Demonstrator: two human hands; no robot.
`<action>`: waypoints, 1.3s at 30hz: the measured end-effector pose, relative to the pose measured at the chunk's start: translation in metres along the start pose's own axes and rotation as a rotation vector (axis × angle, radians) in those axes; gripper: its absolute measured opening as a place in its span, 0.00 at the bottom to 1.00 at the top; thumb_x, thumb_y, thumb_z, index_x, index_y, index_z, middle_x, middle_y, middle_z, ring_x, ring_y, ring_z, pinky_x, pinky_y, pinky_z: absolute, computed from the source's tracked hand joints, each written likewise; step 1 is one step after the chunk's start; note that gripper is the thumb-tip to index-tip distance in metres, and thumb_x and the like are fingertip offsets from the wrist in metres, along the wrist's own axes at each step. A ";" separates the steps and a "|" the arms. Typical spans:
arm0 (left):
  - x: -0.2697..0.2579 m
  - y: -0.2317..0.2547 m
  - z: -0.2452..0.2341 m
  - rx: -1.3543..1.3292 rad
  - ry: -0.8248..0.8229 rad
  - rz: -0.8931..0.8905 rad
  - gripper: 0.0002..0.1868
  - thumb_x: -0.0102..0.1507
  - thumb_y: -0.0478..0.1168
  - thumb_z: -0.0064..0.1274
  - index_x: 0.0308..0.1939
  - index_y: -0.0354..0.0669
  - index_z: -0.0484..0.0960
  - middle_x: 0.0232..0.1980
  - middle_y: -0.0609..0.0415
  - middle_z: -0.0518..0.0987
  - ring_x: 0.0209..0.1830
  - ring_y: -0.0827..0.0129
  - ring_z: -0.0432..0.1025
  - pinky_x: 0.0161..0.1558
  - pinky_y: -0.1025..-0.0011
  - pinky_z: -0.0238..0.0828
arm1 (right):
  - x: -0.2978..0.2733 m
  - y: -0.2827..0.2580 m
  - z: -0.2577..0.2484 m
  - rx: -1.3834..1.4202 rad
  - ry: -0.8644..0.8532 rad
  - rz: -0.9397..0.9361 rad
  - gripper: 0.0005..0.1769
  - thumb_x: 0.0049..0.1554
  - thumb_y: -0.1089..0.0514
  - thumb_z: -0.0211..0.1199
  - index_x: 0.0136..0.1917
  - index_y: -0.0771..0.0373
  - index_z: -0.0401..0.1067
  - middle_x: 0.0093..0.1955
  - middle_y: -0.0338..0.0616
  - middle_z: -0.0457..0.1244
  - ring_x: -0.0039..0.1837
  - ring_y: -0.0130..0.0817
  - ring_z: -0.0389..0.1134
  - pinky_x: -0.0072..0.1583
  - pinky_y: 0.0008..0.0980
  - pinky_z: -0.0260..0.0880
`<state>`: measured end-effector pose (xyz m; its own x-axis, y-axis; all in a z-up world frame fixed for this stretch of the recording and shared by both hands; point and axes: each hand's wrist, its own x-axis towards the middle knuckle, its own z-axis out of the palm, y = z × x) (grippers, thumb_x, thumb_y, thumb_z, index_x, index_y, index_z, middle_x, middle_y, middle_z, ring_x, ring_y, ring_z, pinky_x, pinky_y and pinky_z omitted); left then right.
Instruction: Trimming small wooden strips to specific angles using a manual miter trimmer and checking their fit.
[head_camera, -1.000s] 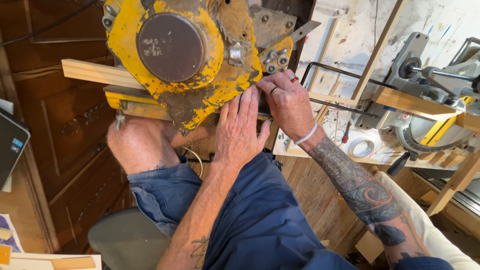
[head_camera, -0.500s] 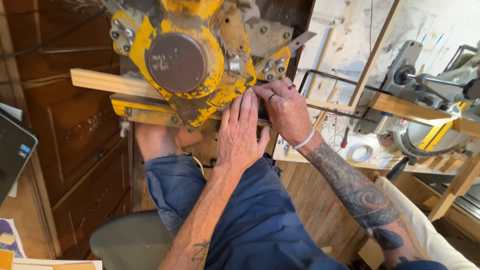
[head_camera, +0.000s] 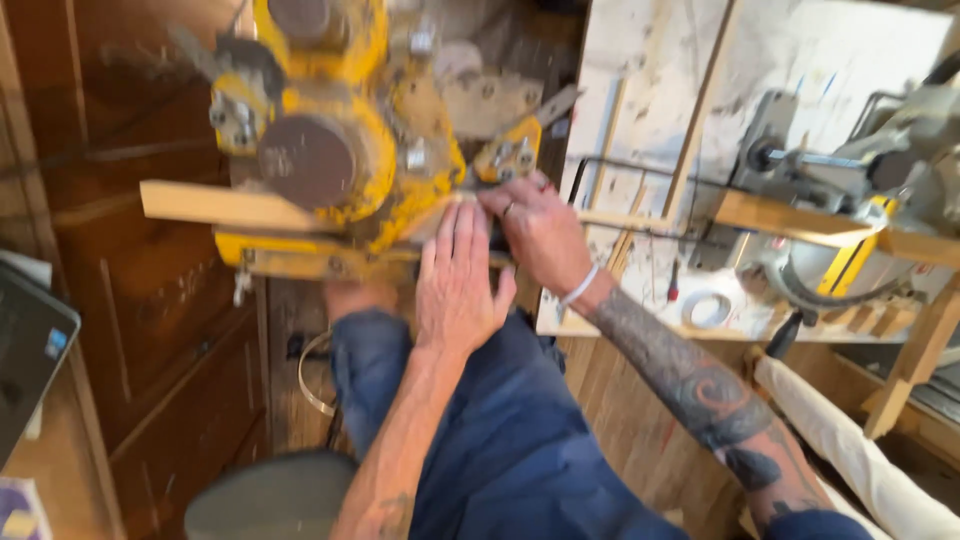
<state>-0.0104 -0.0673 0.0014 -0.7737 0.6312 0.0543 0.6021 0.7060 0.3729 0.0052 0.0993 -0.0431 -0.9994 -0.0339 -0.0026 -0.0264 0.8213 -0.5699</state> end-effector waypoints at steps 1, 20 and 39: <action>0.005 0.000 0.000 0.000 0.020 0.013 0.40 0.60 0.52 0.50 0.71 0.30 0.67 0.72 0.38 0.67 0.74 0.50 0.62 0.67 0.58 0.60 | 0.005 -0.001 -0.006 -0.015 0.017 -0.007 0.15 0.65 0.60 0.52 0.60 0.52 0.77 0.55 0.37 0.66 0.60 0.46 0.67 0.57 0.44 0.73; -0.013 0.069 -0.015 -1.431 0.324 -0.899 0.23 0.58 0.31 0.66 0.51 0.37 0.69 0.51 0.49 0.77 0.49 0.64 0.80 0.49 0.71 0.82 | -0.042 -0.033 -0.092 -0.008 0.258 -0.190 0.14 0.58 0.64 0.66 0.57 0.54 0.81 0.51 0.38 0.71 0.48 0.41 0.70 0.50 0.33 0.76; 0.009 0.083 -0.070 -1.365 0.246 -0.510 0.13 0.67 0.38 0.55 0.52 0.33 0.79 0.53 0.43 0.84 0.53 0.60 0.81 0.56 0.68 0.81 | -0.043 -0.053 -0.155 0.071 0.265 -0.318 0.09 0.60 0.70 0.65 0.55 0.69 0.75 0.55 0.54 0.70 0.50 0.44 0.72 0.54 0.40 0.83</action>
<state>0.0190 -0.0255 0.0974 -0.9373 0.2452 -0.2476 -0.2785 -0.1001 0.9552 0.0459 0.1458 0.1145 -0.9130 -0.1245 0.3884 -0.3421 0.7522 -0.5631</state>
